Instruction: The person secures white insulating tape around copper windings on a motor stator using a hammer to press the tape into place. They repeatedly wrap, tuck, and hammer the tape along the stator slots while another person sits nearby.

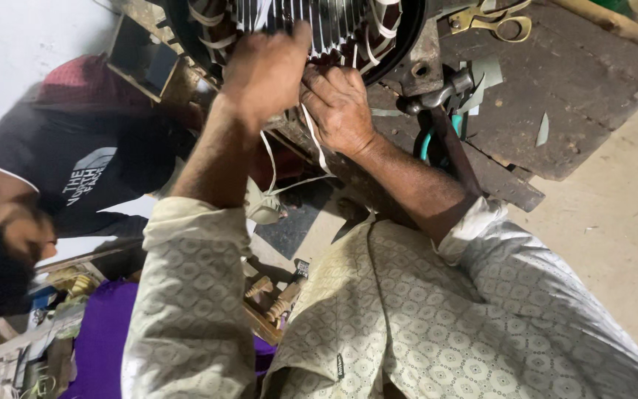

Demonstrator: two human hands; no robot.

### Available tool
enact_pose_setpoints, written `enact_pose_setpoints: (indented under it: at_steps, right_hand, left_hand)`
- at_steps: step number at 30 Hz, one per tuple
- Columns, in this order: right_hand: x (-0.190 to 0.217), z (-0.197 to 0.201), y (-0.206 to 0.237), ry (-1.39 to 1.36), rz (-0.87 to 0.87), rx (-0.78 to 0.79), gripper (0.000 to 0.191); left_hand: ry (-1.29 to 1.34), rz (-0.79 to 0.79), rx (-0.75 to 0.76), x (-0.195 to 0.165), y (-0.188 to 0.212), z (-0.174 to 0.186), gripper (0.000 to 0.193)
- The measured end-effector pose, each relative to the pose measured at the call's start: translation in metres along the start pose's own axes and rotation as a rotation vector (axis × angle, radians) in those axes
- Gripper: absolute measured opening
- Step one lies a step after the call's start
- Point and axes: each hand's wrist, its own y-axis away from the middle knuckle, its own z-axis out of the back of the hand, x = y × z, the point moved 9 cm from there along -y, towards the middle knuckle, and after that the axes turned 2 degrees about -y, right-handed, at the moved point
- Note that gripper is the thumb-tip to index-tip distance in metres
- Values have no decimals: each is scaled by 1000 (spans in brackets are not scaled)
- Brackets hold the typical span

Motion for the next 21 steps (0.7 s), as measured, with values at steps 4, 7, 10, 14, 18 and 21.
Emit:
enact_pose_setpoints:
  at_steps: [4, 7, 10, 14, 18, 21]
  right_hand:
    - [-9, -9, 0, -77, -71, 102, 21]
    - [-6, -3, -3, -57, -24, 34, 31]
    - [-2, 1, -4, -22, -8, -15, 33]
    - [2, 5, -4, -25, 3, -30, 31]
    - [2, 7, -5, -21, -8, -7, 28]
    - [2, 7, -4, -48, -12, 15, 25]
  left_hand:
    - [334, 26, 204, -7, 51, 5, 41]
    - [457, 89, 82, 1, 91, 14, 34]
    - [217, 46, -425, 10, 102, 46, 26]
    - [-58, 77, -428, 18, 52, 26, 43]
    - [-199, 119, -405, 9, 11, 4, 56]
    - [-265, 69, -447, 0, -1, 1, 43]
